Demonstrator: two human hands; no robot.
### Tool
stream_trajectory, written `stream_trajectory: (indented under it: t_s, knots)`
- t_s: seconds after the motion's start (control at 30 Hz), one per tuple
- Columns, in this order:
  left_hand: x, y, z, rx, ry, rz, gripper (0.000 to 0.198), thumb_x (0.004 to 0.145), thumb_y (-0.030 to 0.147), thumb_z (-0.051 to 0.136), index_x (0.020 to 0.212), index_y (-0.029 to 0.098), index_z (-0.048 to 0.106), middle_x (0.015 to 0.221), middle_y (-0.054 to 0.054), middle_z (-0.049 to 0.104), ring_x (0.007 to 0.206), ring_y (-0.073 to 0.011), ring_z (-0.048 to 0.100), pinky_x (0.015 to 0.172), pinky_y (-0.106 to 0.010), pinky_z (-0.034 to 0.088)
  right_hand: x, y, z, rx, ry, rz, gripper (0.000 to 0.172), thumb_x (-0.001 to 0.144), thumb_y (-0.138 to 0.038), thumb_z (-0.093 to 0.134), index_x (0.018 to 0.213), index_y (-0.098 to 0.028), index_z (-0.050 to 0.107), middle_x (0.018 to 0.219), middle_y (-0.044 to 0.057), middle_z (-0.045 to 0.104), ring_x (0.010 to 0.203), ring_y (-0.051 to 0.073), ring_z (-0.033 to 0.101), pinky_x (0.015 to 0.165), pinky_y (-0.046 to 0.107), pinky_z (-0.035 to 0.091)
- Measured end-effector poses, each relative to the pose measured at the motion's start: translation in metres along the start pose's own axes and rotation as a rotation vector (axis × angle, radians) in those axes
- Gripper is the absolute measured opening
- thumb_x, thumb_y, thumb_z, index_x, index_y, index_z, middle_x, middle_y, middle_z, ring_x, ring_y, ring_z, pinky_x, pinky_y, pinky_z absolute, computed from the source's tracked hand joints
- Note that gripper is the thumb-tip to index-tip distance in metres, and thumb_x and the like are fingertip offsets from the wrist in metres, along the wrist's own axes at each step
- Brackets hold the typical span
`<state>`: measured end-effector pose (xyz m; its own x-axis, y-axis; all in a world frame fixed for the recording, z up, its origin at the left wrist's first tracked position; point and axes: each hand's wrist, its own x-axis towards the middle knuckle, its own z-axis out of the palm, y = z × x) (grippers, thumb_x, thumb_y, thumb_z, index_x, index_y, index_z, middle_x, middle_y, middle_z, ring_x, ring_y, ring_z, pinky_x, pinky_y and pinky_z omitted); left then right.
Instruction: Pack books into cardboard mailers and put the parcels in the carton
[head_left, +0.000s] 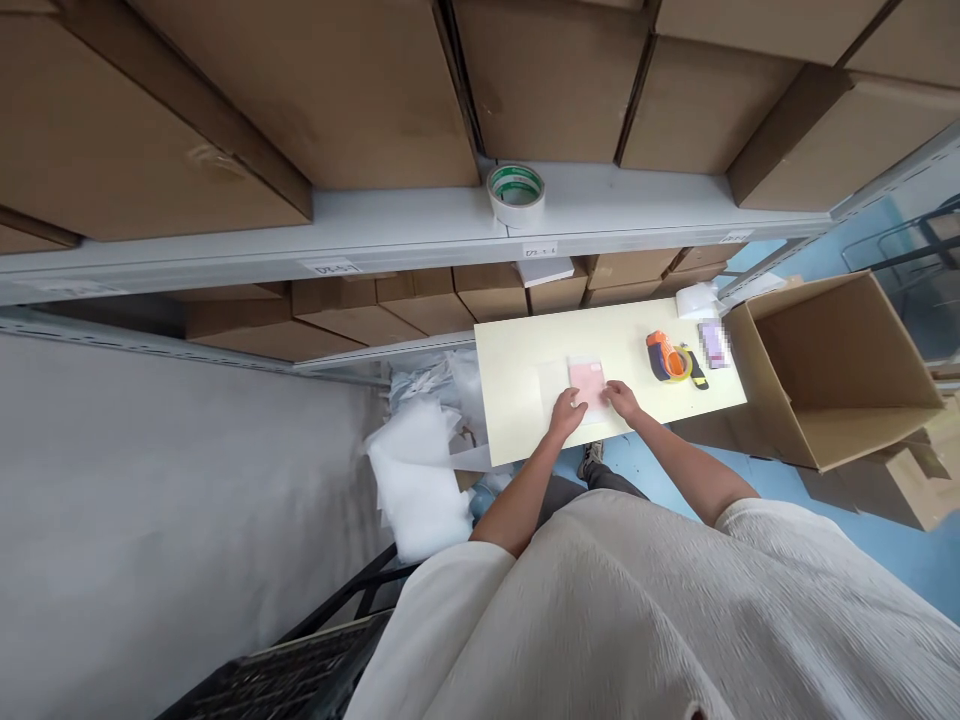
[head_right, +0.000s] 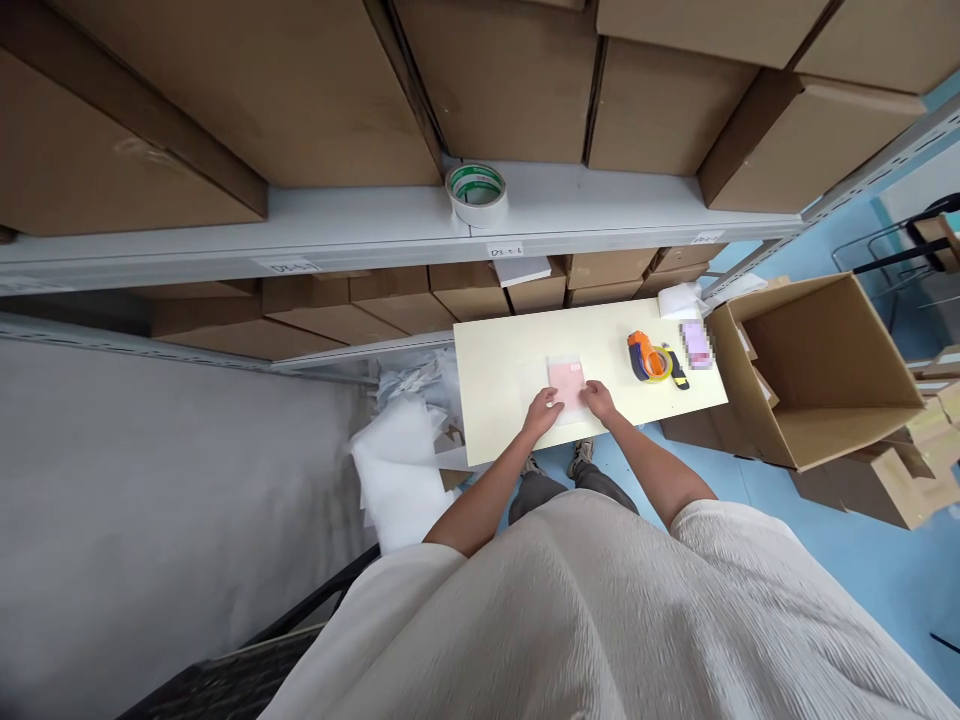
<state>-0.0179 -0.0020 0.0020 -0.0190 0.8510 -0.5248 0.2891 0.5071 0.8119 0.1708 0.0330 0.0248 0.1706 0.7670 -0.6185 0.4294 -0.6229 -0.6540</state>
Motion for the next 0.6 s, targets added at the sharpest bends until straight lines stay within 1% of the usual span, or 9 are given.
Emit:
stream_trajectory:
  t_s: [0.07,0.17,0.3,0.4,0.5,0.6]
  knots:
    - [0.003,0.003,0.007,-0.010,-0.016,0.000,0.041,0.092,0.017,0.071,0.132,0.023,0.067,0.151,-0.013,0.068,0.138,-0.0273,0.068,0.114,-0.039,0.054,0.006,0.002,-0.010,0.022,0.005,0.008,0.052,0.083,-0.034,0.068,0.132,-0.018,0.071,0.123,0.012,0.077,0.113,0.027,0.072,0.100,0.037,0.058]
    - [0.007,0.005,0.010,-0.020,-0.040,-0.014,0.039,0.093,0.017,0.070,0.132,0.023,0.067,0.152,-0.013,0.067,0.140,-0.0266,0.067,0.111,-0.036,0.056,0.012,0.003,-0.020,0.044,-0.014,0.028,0.053,0.083,-0.035,0.069,0.133,-0.017,0.070,0.123,0.012,0.077,0.114,0.027,0.072,0.099,0.037,0.058]
    - [0.009,0.004,0.009,-0.002,-0.057,-0.025,0.037,0.096,0.018,0.069,0.132,0.023,0.065,0.153,-0.012,0.066,0.140,-0.0245,0.067,0.110,-0.034,0.055,0.016,-0.001,-0.023,0.077,-0.035,0.058,0.053,0.085,-0.039,0.072,0.134,-0.018,0.069,0.121,0.012,0.076,0.112,0.026,0.072,0.097,0.035,0.058]
    - [0.009,0.004,0.009,0.003,-0.051,-0.023,0.035,0.096,0.018,0.069,0.131,0.023,0.066,0.153,-0.013,0.066,0.140,-0.0245,0.067,0.110,-0.034,0.055,0.015,-0.007,-0.020,0.150,-0.026,0.070,0.054,0.087,-0.041,0.070,0.136,-0.018,0.066,0.115,0.010,0.077,0.106,0.024,0.073,0.093,0.034,0.059]
    - [0.006,0.004,0.006,-0.005,-0.020,0.011,0.029,0.094,0.014,0.068,0.122,0.020,0.069,0.146,-0.015,0.069,0.136,-0.0255,0.069,0.114,-0.038,0.054,0.010,-0.017,-0.016,0.224,-0.036,0.069,0.046,0.090,-0.042,0.067,0.130,-0.020,0.067,0.103,0.007,0.077,0.093,0.021,0.074,0.082,0.032,0.059]
    - [0.002,0.003,0.000,-0.024,0.036,0.053,0.023,0.092,0.012,0.067,0.113,0.019,0.071,0.134,-0.015,0.073,0.125,-0.0260,0.073,0.114,-0.041,0.054,0.001,-0.029,-0.010,0.288,-0.082,0.030,0.033,0.094,-0.045,0.064,0.117,-0.021,0.070,0.097,0.005,0.077,0.087,0.019,0.074,0.076,0.028,0.058]
